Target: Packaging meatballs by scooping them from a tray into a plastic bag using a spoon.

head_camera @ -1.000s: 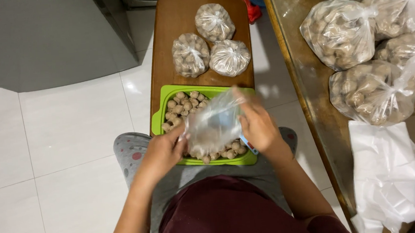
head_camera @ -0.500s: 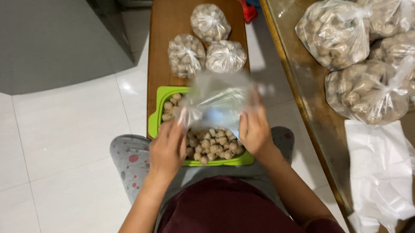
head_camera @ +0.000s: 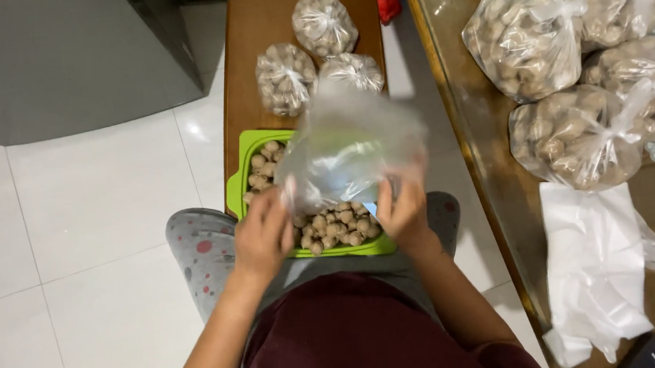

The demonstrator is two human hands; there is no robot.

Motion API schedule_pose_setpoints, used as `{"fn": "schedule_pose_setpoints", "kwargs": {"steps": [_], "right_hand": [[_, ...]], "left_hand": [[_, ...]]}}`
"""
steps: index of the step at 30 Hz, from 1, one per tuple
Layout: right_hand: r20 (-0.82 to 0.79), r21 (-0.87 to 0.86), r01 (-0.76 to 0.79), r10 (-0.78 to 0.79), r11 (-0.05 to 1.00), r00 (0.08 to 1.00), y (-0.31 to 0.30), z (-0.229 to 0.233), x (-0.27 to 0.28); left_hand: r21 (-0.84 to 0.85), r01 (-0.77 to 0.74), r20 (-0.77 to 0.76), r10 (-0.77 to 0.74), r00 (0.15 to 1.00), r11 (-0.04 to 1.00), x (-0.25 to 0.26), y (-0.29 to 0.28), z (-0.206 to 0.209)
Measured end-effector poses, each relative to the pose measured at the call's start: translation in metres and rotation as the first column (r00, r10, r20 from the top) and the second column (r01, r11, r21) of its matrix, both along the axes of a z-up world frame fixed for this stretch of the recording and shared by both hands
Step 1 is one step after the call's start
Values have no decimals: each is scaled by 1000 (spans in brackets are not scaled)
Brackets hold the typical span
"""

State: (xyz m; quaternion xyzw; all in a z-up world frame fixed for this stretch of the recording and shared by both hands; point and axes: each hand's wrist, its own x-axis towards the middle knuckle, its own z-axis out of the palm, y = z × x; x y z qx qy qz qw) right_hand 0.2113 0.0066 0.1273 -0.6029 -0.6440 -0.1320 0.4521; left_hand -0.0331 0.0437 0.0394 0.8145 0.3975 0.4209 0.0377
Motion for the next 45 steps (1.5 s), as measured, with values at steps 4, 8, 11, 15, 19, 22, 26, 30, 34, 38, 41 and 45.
{"fn": "schedule_pose_setpoints", "kwargs": {"steps": [4, 8, 11, 15, 19, 22, 26, 30, 34, 38, 41, 45], "right_hand": [[73, 28, -60, 58, 998, 996, -7, -74, 10], [-136, -357, -290, 258, 888, 957, -12, -87, 21], [-667, -494, -623, 196, 607, 719, -14, -65, 24], [-745, -443, -528, 29, 724, 666, -18, -88, 51], [-195, -856, -74, -188, 511, 963, -31, -218, 78], [62, -863, 54, 0, 503, 998, -35, -243, 65], [184, -858, 159, 3, 488, 983, -28, -248, 52], [40, -805, 76, -75, 588, 996, -18, -250, 56], [54, -825, 103, -104, 555, 993, -16, -232, 75], [264, -822, 230, -10, 520, 965, -10, -211, 83], [299, -876, 261, 32, 405, 954, -3, -209, 84], [-137, -976, -15, -558, 218, 818, 21, -133, 38]], "left_hand": [[-400, 414, 566, -135, 813, 818, 14, -7, 50], [-248, -10, 22, 16, 1000, 969, 12, -2, 59], [-374, -40, 104, 85, 991, 927, -5, 3, 71], [-595, -68, 255, 268, 929, 801, -31, -1, 77], [-691, -55, 338, 389, 857, 721, -46, -5, 92], [-630, -130, 339, 422, 841, 765, -59, -9, 104], [-594, -130, 383, 421, 822, 794, -68, -18, 121], [-753, -201, 207, 516, 831, 626, -73, -24, 144], [-761, -192, 210, 515, 831, 620, -77, -27, 138], [-759, -180, 237, 524, 818, 625, -76, -27, 138], [-760, -180, 240, 527, 815, 625, -76, -28, 141], [-721, -180, 241, 485, 841, 670, -80, -30, 138]]}}
